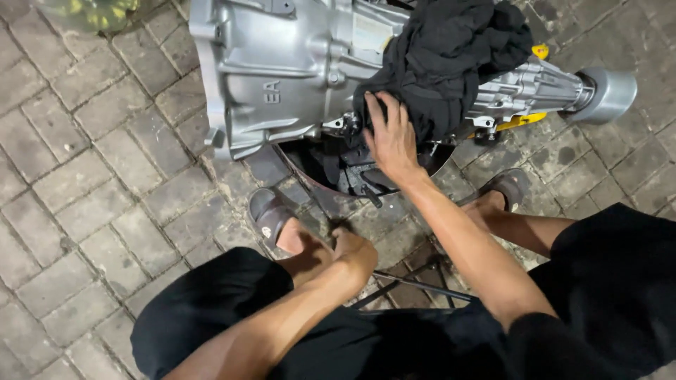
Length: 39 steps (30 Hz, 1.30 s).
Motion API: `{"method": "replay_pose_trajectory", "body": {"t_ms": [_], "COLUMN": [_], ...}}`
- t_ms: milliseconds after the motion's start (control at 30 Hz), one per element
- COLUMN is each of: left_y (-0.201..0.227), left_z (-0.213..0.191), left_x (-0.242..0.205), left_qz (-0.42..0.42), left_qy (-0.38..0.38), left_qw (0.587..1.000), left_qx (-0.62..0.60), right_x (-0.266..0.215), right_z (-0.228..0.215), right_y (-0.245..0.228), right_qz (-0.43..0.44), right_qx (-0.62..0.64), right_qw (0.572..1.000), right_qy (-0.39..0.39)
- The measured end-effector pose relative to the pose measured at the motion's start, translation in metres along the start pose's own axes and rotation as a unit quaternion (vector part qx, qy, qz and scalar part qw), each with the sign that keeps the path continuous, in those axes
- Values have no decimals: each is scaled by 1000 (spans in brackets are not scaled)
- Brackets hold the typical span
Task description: The person uses a black cloth to wipe the exterior surfaces of a silver automotive transmission. They repeatedly rub and wipe various sections of the casing and internal components while the transmission rests on a stand.
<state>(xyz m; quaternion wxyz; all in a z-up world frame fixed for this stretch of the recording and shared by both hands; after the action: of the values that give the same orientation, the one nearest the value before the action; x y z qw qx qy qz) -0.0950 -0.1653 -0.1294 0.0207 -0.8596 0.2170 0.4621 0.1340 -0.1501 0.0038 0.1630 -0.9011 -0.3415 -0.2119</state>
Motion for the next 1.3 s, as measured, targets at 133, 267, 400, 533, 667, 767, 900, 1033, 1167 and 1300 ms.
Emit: {"method": "replay_pose_trajectory", "body": {"t_ms": [133, 267, 400, 533, 667, 767, 900, 1033, 1167, 1300], "left_y": [-14, -11, 7, 23, 24, 30, 50, 49, 33, 30], "left_z": [-19, -16, -25, -24, -40, -44, -42, -34, -49, -56], "left_x": [-4, 4, -2, -20, -26, -15, 10, 20, -37, -64], "left_qz": [-30, -42, 0, 36, 8, 12, 31, 20, 26, 31], "left_qy": [42, 31, 17, -4, 22, -5, 13, -7, -12, -41], "left_qw": [998, 998, 999, 999, 999, 1000, 999, 1000, 999, 997], "left_qx": [-24, -20, -28, 40, 25, 23, 33, 1, 22, 54], "right_x": [-3, -4, 25, 19, 13, 14, 18, -17, -13, -4], "right_z": [3, -8, -21, 12, 3, 16, 13, 87, 67, 7], "right_y": [11, -3, -23, -22, -28, -25, -57, -63, -54, -53], "right_qz": [-77, -80, -42, -66, -95, -90, -75, -63, -22, -102], "right_qx": [34, 88, 111, -14, -56, -54, 27, 20, 149, 275], "right_qw": [991, 985, 991, 990, 978, 968, 948, 967, 972, 956], "right_qy": [99, 125, 64, -121, -180, -228, -307, -245, -181, 2]}}
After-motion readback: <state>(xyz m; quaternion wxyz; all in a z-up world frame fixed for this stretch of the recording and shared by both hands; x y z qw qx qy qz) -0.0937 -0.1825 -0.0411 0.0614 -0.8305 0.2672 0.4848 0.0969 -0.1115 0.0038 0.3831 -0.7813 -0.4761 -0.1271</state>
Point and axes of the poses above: each hand's wrist, its own x-axis towards the middle knuckle, its own z-axis out of the palm, y = z × x, the point moved 9 cm from there along x, towards the middle knuckle, and after that the axes turned 1 degree about z, right-handed, at the moved point
